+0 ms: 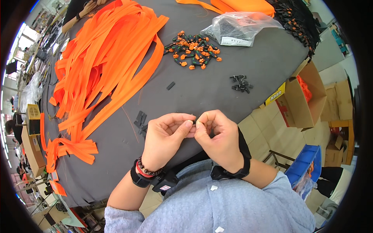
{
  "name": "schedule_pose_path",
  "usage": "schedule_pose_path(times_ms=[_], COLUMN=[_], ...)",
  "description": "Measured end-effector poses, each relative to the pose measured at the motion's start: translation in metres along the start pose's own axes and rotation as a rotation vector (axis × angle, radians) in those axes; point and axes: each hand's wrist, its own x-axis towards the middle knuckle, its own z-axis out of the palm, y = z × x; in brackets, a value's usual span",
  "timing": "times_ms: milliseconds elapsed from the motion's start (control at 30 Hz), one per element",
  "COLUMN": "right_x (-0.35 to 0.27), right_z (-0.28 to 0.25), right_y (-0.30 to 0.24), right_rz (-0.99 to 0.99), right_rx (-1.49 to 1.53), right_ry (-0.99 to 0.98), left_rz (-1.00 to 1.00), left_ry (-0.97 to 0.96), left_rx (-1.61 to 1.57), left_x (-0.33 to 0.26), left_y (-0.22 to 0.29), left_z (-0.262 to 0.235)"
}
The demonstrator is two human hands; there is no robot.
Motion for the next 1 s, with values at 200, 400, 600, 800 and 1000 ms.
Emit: schedule_pose_path(times_ms=[200, 400, 600, 800, 1000], right_x=[0.000, 0.000, -0.008, -0.005, -0.008], right_z=[0.000, -0.006, 0.002, 0.000, -0.002], right_y=[0.004, 0.014, 0.017, 0.008, 0.017], right_rz=[-0.243, -0.059, 0.075, 0.103, 0.045], right_rx=[-0.226, 0.010, 0.232, 0.309, 0.345], right_ry=[0.006, -0.067, -0.058, -0.139, -0.109], left_rz=[0.043, 0.062, 0.152, 0.168, 0.154], left_ry=[0.029, 0.032, 0.052, 0.031, 0.044], left_rx=[0.123, 0.094, 0.140, 0.109, 0.225], left_x=[-0.004, -0.002, -0.005, -0.004, -0.005], left_y=[0.001, -0.003, -0.008, -0.009, -0.001], left_z=[0.003, 0.007, 0.013, 0.010, 0.016])
